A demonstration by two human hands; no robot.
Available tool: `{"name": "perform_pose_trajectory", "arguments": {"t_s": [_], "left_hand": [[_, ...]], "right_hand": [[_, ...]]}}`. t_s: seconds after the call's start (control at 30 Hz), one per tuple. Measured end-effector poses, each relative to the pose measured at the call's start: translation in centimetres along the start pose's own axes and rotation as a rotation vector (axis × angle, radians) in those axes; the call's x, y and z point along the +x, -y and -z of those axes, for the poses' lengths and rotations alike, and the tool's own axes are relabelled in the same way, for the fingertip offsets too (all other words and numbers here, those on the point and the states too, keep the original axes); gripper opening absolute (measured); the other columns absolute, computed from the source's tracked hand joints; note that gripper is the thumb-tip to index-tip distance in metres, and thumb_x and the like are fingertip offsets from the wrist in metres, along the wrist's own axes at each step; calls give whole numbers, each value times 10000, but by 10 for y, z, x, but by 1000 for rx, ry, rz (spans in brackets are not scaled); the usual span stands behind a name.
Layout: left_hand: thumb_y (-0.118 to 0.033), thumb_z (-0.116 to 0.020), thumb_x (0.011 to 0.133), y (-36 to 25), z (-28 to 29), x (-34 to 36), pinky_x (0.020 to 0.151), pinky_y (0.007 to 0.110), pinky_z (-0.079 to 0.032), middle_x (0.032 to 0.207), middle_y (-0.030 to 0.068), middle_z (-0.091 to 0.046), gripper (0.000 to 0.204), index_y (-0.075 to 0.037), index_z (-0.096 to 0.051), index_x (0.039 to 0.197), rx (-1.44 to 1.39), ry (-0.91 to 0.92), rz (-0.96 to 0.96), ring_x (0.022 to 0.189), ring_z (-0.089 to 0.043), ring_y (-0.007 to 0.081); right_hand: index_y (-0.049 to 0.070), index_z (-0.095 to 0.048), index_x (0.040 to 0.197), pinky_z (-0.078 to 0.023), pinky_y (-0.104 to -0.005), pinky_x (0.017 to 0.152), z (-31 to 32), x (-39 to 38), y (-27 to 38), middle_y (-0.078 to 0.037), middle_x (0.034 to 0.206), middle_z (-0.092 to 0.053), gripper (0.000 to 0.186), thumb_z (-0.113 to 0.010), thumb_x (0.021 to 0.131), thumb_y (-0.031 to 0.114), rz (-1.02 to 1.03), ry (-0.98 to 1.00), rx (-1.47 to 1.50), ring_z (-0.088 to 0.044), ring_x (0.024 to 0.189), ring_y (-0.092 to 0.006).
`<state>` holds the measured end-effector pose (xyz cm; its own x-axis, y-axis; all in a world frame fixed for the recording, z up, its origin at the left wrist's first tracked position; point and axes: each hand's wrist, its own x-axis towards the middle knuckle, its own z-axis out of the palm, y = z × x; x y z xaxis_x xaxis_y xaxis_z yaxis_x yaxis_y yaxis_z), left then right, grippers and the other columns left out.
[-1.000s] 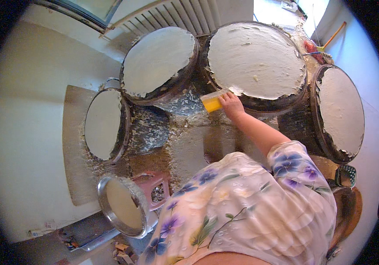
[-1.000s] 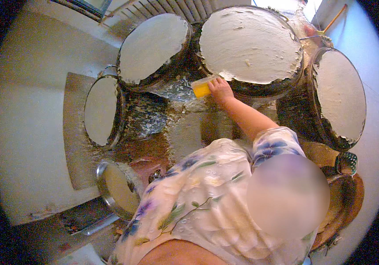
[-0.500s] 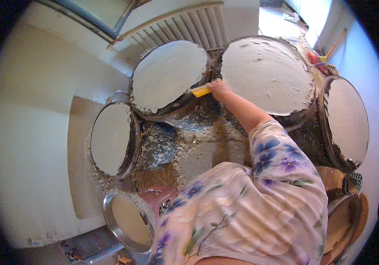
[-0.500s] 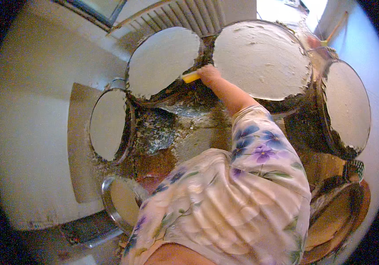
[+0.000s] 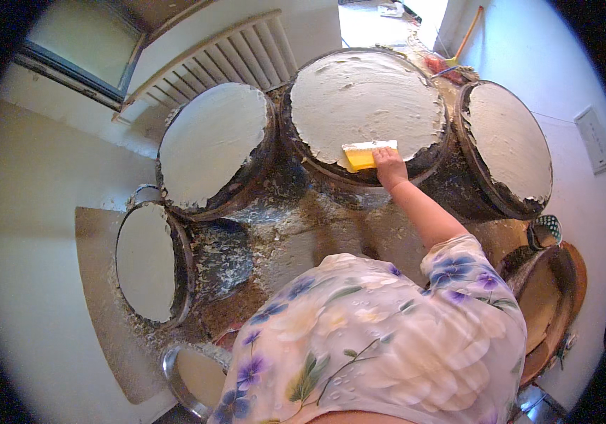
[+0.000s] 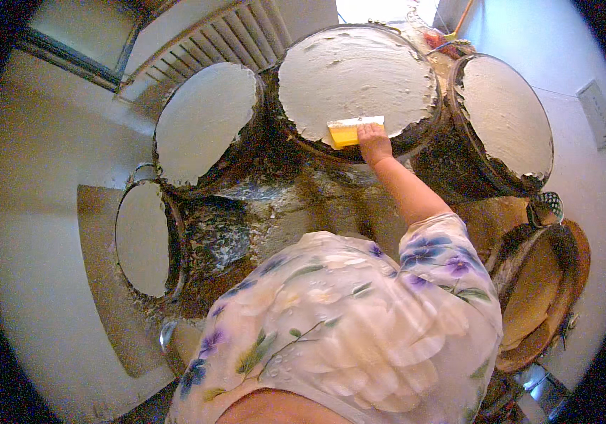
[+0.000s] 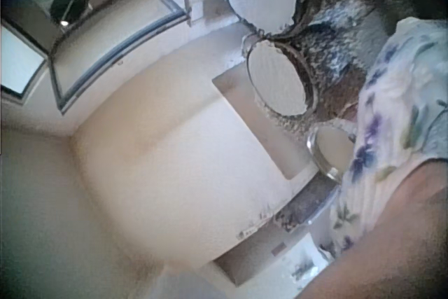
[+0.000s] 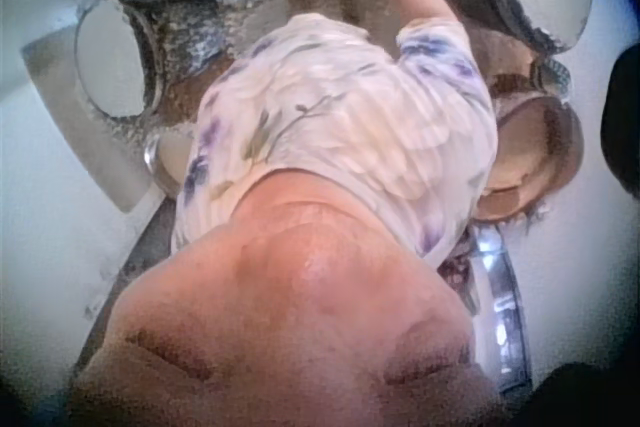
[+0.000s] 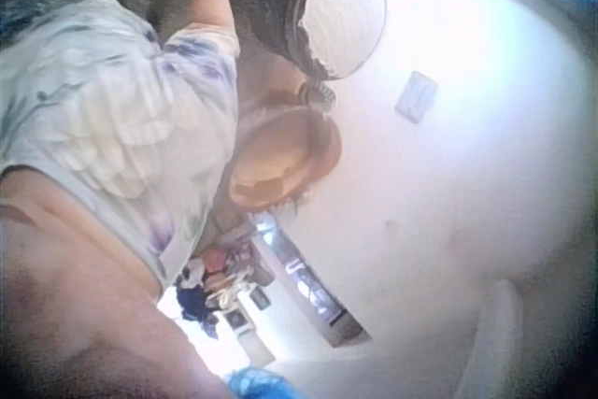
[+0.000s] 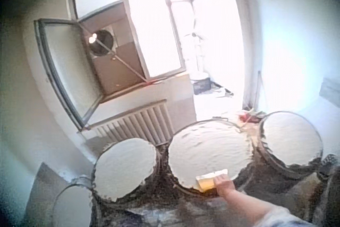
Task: The person ladles a white batter onto hot circular pans and spreads it into thin round cakes using a yellow spatula. After each cake sets, they lift it off the pan and place it into a stack in a nearby basket.
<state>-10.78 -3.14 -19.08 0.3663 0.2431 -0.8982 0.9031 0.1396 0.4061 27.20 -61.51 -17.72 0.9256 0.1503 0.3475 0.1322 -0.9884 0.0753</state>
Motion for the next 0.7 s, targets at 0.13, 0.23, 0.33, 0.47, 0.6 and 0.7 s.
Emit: {"name": "perform_pose_trajectory", "arguments": {"t_s": [0.13, 0.23, 0.33, 0.47, 0.6, 0.7], "left_hand": [[-279, -494, 865, -10, -2, 9, 611, 259, -451, 857, 42, -571, 280, -36, -529, 1000, 23, 30, -16, 756, -560, 146], [-278, -494, 865, -11, -6, 20, 607, 258, -450, 852, 41, -571, 276, -37, -531, 994, 44, 62, -4, 752, -559, 145], [-278, -494, 865, -8, -14, 36, 604, 257, -449, 846, 40, -571, 272, -38, -532, 988, 79, 104, 19, 748, -558, 144], [-277, -494, 865, 2, -33, 59, 600, 256, -448, 839, 39, -571, 268, -39, -534, 980, 101, 154, 62, 742, -557, 143], [-276, -494, 865, -2, -58, 68, 595, 255, -447, 831, 38, -570, 263, -40, -536, 972, 138, 173, 87, 737, -556, 142], [-276, -494, 865, -17, -82, 69, 592, 254, -445, 826, 37, -570, 259, -41, -537, 967, 162, 175, 80, 733, -556, 141]], "right_hand": [[28, -536, 1022, -421, -321, 831, 28, -20, -5, -107, 979, -570, 314, -492, 712, 46, 3, 166, 105, -532, 947, -249], [22, -540, 993, -428, -324, 822, 47, -38, -6, -116, 962, -571, 310, -499, 686, 32, -21, 83, 213, -533, 942, -258], [13, -535, 988, -427, -327, 825, 53, -72, -5, -128, 971, -564, 307, -500, 685, 46, -44, 26, 190, -533, 942, -257], [9, -532, 1003, -414, -328, 847, 39, -96, -28, -128, 985, -557, 291, -482, 724, 74, -146, 205, -55, -521, 963, -247], [35, -534, 1018, -405, -310, 851, 21, -85, -88, -99, 1024, -546, 282, -456, 754, 99, -246, 251, -125, -498, 1004, -224], [54, -529, 1039, -390, -321, 865, 11, -73, -136, -86, 1057, -544, 293, -456, 759, 104, -243, 233, -183, -487, 1031, -217]]}}
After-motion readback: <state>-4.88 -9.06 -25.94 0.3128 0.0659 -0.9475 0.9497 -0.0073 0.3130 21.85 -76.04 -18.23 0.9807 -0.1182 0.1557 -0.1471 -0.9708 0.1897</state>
